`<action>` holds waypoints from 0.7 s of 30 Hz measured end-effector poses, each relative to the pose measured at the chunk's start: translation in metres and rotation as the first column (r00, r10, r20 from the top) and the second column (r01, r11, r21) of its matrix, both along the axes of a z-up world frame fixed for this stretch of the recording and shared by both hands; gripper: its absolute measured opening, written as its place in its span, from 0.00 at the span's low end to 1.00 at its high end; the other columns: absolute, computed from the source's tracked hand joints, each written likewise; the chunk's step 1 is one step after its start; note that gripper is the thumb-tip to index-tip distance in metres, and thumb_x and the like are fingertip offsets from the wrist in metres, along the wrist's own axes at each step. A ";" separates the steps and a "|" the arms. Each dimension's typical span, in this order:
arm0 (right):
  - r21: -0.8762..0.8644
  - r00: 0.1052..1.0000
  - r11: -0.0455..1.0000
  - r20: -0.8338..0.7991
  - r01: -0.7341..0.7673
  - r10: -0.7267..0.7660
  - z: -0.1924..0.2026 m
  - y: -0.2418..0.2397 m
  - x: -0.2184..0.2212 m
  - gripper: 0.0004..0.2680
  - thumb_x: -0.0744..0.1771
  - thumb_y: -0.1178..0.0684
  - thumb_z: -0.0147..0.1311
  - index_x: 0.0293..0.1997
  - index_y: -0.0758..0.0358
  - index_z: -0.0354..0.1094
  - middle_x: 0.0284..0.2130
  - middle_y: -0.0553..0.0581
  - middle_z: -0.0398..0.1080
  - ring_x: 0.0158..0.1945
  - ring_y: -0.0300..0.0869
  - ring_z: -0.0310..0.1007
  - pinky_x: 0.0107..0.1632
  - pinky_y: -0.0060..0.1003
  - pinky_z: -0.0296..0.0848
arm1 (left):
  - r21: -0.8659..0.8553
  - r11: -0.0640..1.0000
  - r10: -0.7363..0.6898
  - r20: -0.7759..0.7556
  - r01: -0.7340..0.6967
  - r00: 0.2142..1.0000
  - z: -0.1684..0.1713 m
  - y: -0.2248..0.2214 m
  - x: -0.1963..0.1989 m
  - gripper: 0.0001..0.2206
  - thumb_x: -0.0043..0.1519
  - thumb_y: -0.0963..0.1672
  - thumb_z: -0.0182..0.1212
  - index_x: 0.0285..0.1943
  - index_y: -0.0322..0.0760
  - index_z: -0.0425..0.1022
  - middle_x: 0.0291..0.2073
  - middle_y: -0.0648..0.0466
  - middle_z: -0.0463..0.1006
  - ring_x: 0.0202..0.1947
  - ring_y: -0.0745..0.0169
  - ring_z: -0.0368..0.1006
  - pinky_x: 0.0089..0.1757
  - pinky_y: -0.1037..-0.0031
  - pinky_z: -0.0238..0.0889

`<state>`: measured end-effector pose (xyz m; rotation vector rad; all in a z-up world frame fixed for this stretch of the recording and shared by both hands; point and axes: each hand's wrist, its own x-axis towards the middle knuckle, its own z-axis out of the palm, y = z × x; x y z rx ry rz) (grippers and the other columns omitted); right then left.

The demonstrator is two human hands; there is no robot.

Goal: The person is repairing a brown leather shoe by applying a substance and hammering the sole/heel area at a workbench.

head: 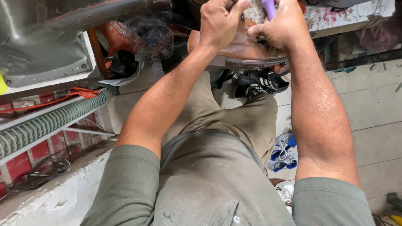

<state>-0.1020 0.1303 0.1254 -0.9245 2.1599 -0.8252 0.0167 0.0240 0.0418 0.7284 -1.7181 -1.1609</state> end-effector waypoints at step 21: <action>-0.048 0.990 0.997 -0.134 -0.057 0.050 -0.005 0.010 -0.002 0.17 0.59 0.60 0.68 0.48 0.59 0.63 0.33 0.48 0.67 0.34 0.32 0.68 0.32 0.31 0.72 | -0.672 0.739 0.001 0.065 0.043 0.998 -0.007 0.007 -0.001 0.08 0.67 0.45 0.58 0.37 0.40 0.66 0.24 0.57 0.65 0.22 0.59 0.63 0.24 0.68 0.57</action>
